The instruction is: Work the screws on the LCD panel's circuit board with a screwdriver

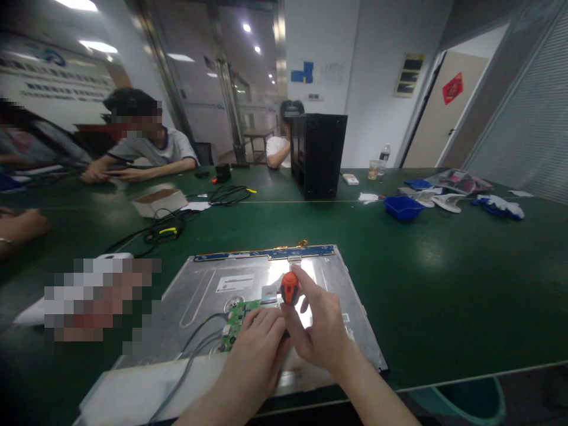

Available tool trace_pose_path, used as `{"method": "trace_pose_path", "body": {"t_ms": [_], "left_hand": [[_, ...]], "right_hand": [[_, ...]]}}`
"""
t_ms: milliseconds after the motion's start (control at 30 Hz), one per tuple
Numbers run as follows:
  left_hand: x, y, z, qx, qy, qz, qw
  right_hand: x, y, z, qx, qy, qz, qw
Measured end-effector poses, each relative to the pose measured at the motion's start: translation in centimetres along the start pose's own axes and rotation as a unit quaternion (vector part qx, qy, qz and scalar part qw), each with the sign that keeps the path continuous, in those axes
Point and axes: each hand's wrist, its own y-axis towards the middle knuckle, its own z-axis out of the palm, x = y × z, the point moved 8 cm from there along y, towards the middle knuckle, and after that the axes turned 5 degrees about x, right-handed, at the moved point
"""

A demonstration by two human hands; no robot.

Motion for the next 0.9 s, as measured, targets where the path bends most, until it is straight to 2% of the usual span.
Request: {"method": "trace_pose_path", "body": {"t_ms": [300,500,900], "left_hand": [[0.01,0.18,0.14,0.0,0.022,0.008,1.0],[-0.09,0.06,-0.05,-0.014,0.027,0.006,1.0],[-0.05,0.19,0.25,0.006,0.022,0.005,1.0]], "right_hand": [[0.42,-0.26,0.1,-0.008,-0.007,-0.019,1.0],[-0.14,-0.89,0.17,-0.015,-0.014,0.003,1.0],[0.02,-0.6,0.07,-0.01,-0.028,-0.004,1.0]]}}
